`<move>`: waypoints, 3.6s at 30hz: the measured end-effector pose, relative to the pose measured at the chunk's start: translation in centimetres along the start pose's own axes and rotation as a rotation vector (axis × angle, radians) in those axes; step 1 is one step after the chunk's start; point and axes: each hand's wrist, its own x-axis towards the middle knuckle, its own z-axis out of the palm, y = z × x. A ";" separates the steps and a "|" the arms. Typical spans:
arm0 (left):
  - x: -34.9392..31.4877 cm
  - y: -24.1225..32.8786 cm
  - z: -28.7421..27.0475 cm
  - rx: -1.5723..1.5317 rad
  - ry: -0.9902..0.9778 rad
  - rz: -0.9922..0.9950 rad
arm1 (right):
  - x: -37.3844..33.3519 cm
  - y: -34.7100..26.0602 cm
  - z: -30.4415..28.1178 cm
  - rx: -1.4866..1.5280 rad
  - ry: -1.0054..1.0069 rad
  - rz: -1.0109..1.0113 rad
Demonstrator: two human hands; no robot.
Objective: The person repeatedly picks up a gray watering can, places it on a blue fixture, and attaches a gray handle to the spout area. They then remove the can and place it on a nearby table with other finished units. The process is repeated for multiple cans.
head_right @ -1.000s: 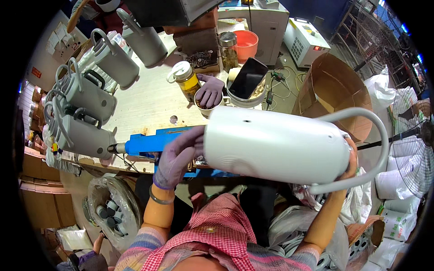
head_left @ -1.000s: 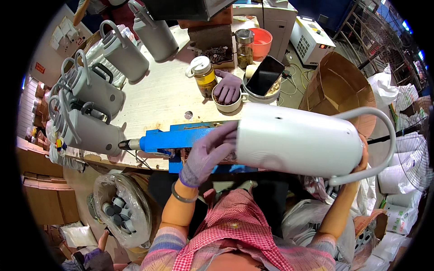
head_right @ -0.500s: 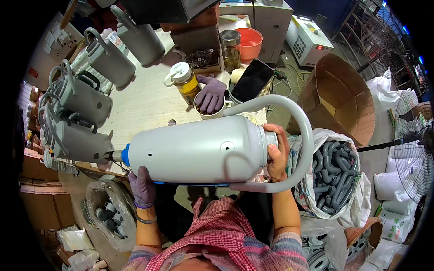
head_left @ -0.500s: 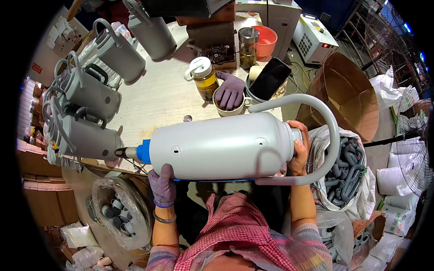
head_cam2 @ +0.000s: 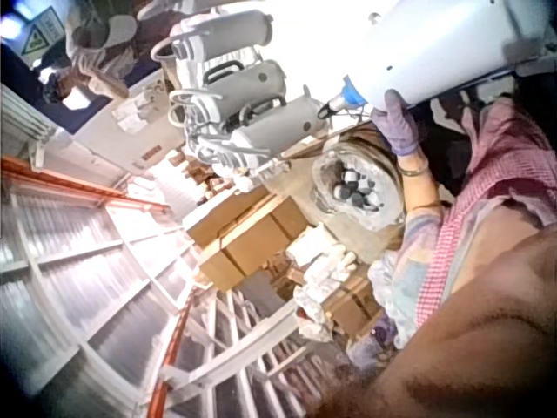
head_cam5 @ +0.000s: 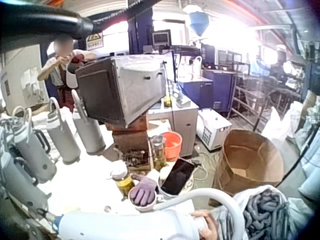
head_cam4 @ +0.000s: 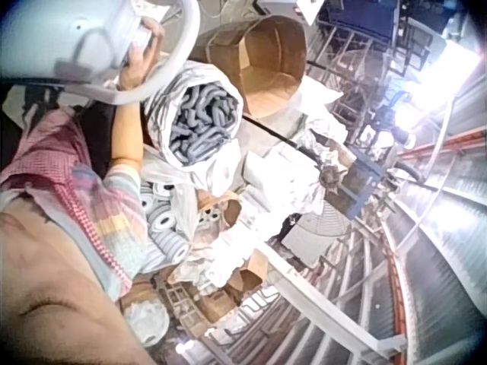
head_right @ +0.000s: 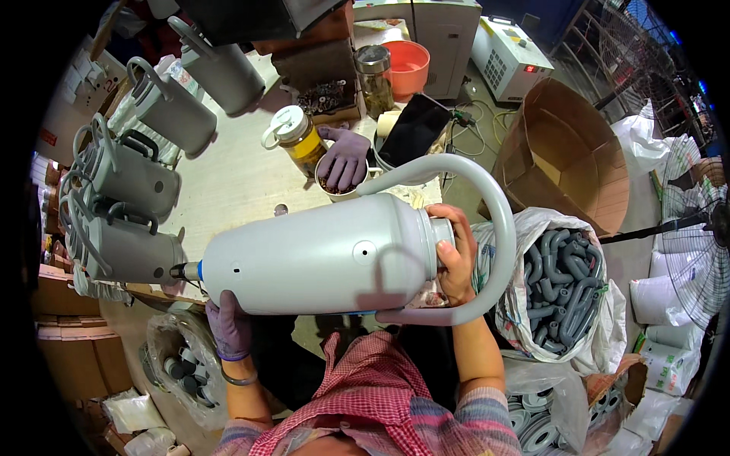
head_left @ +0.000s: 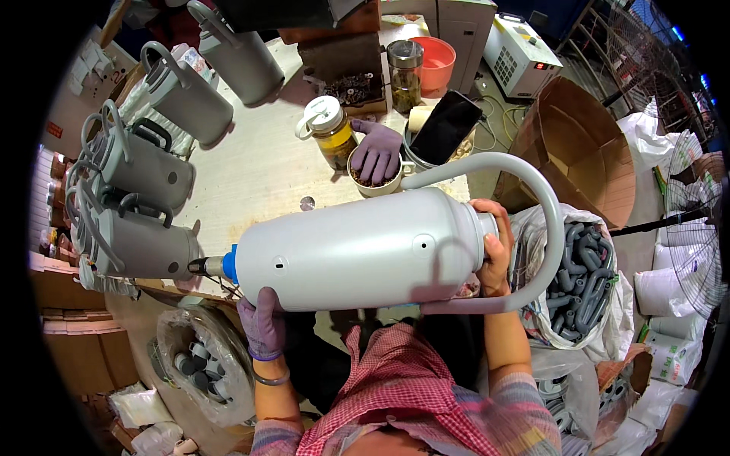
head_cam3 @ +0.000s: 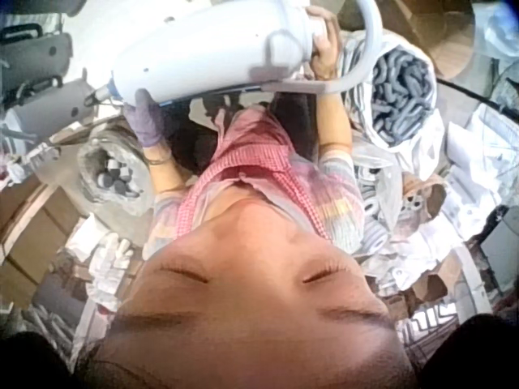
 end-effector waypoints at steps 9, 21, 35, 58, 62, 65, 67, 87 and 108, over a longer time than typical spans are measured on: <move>-0.3 -0.8 -1.1 -0.040 0.016 0.056 | 0.2 1.6 0.0 0.068 0.001 -0.087; -0.5 -0.3 0.0 0.055 0.036 0.029 | -0.2 2.2 -0.5 0.087 0.060 -0.059; 0.1 -1.4 -1.5 0.054 -0.005 -0.040 | -1.3 2.7 -0.8 0.122 0.074 0.041; 1.0 -2.3 -1.0 0.063 -0.014 0.124 | -6.6 2.2 -35.8 -1.197 0.099 0.212; 1.1 -2.8 -2.2 0.117 -0.041 0.086 | -10.1 -3.0 -32.1 -0.874 0.172 -0.031; 1.3 -2.3 -1.8 0.203 -0.060 0.141 | -11.1 -4.9 -30.2 -0.838 0.195 -0.038; 1.3 -2.1 -1.5 0.217 -0.059 0.153 | -11.5 -5.5 -30.0 -0.872 0.192 -0.045; 0.4 -0.9 -0.3 0.141 -0.115 0.141 | -12.2 -3.9 -36.0 0.003 0.611 0.557; 1.8 1.0 0.0 0.167 -0.113 0.175 | 7.5 -19.3 5.1 -0.342 -0.486 -0.042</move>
